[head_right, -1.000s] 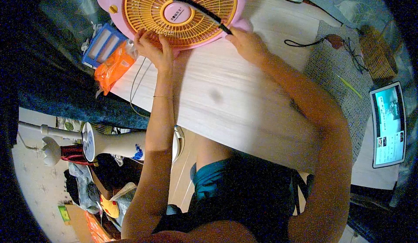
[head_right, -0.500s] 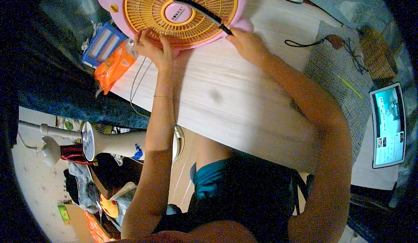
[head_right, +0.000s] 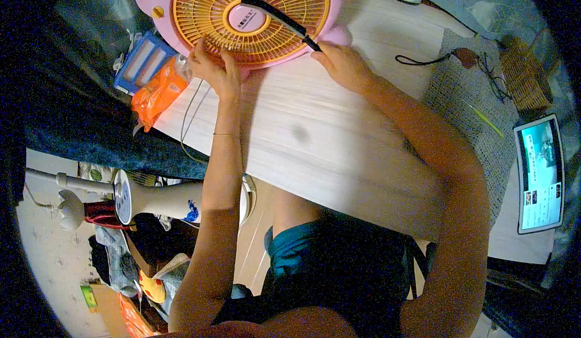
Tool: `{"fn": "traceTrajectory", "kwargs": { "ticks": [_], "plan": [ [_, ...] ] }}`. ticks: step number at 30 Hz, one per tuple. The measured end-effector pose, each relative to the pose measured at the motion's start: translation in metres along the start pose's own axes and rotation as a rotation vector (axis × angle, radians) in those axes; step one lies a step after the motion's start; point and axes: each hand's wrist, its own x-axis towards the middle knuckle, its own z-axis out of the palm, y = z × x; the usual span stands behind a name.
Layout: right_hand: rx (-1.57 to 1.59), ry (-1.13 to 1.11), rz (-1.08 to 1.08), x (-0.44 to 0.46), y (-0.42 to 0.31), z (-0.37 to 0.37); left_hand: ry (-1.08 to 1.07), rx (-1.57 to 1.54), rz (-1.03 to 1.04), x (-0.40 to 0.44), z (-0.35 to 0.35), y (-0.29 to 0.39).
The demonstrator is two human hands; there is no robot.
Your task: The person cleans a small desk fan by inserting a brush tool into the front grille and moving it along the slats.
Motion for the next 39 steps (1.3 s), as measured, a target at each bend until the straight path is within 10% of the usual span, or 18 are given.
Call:
{"fn": "traceTrajectory", "kwargs": {
  "ticks": [4, 17, 23, 33, 39],
  "plan": [
    [0.115, 0.165, 0.240, 0.005, 0.004, -0.006, 0.018, -0.025, 0.013, -0.002, 0.003, -0.003],
    [-0.134, -0.163, -0.059, -0.001, 0.001, 0.000, -0.029, -0.010, -0.033, 0.000, -0.001, -0.002],
    [0.115, 0.260, 0.151, 0.006, 0.005, -0.004, 0.028, 0.012, 0.002, -0.001, 0.001, 0.000],
    [-0.013, -0.038, 0.001, 0.000, 0.004, 0.001, 0.012, -0.023, -0.001, 0.000, 0.001, -0.002],
    [0.049, 0.205, 0.104, 0.004, 0.001, -0.005, 0.022, 0.025, 0.007, -0.002, 0.001, -0.002]
  ]
}}
